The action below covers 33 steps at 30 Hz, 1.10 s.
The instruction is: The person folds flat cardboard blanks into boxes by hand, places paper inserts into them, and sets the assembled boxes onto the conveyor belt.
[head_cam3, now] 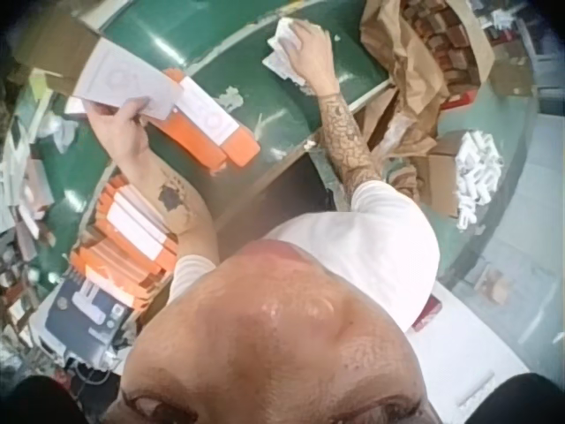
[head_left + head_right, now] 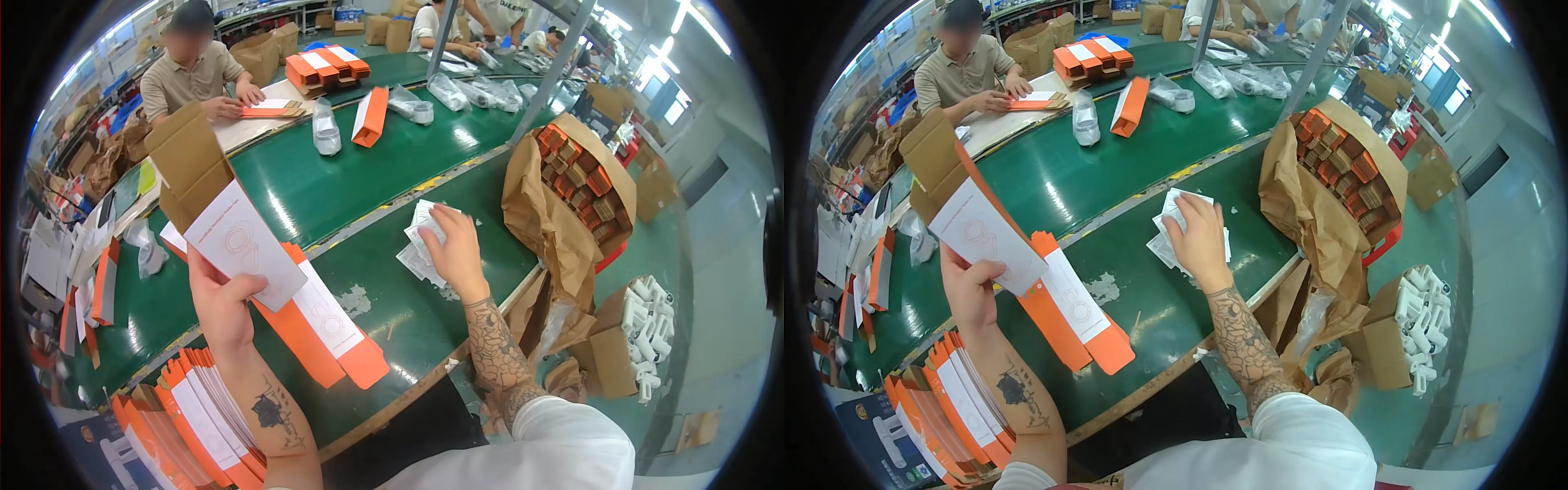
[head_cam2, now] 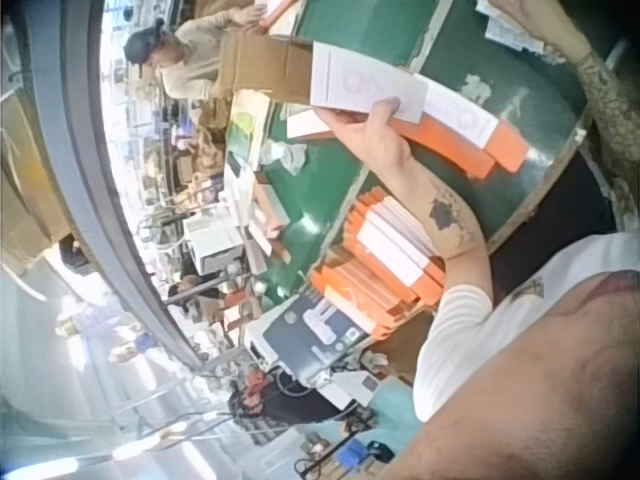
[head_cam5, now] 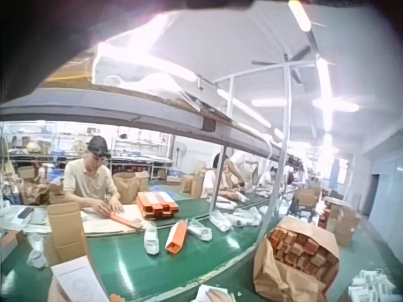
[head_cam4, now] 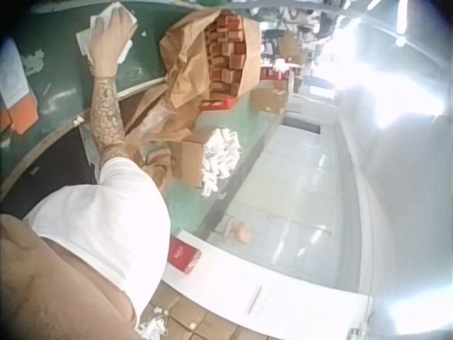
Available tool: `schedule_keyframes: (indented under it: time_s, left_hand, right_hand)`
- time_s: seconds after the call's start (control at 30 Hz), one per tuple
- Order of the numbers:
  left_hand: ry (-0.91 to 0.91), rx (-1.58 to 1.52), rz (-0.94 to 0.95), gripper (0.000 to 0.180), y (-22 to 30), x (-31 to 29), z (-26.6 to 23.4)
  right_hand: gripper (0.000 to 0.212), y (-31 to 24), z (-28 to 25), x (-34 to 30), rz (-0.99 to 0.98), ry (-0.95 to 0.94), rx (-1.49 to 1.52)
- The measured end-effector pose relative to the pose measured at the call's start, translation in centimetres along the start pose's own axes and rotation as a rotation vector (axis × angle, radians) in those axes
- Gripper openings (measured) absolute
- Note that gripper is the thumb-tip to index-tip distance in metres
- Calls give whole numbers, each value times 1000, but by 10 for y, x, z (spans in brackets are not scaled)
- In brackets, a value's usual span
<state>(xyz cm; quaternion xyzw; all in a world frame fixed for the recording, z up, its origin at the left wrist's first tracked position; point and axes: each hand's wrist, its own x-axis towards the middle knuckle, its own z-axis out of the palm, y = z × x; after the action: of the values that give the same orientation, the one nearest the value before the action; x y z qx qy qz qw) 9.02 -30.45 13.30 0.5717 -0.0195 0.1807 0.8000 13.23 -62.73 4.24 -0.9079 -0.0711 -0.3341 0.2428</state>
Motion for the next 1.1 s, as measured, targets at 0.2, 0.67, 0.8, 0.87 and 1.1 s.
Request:
schedule_keyframes:
  time_s: [0.2, 0.67, 0.8, 0.87, 1.1]
  left_hand:
    - [-99, 20, -18, 84, -1, 0, 1]
    - [-182, 86, -68, 88, -2, 1, -7]
    - [-207, 223, -99, 87, -2, 0, -3]
    - [-244, 290, -88, 86, -5, 2, -5]
    - [-357, 555, 6, 76, -6, 3, -3]
  right_hand:
    - [25, 31, 8, -38, 58, -83, -142]
    - [8, 20, 7, -6, 51, 128, -193]
    - [11, -21, -14, 32, -75, 345, 115]
    - [12, -51, -16, 48, -89, 342, 285]
    - [13, -153, -13, 78, -219, 288, 780]
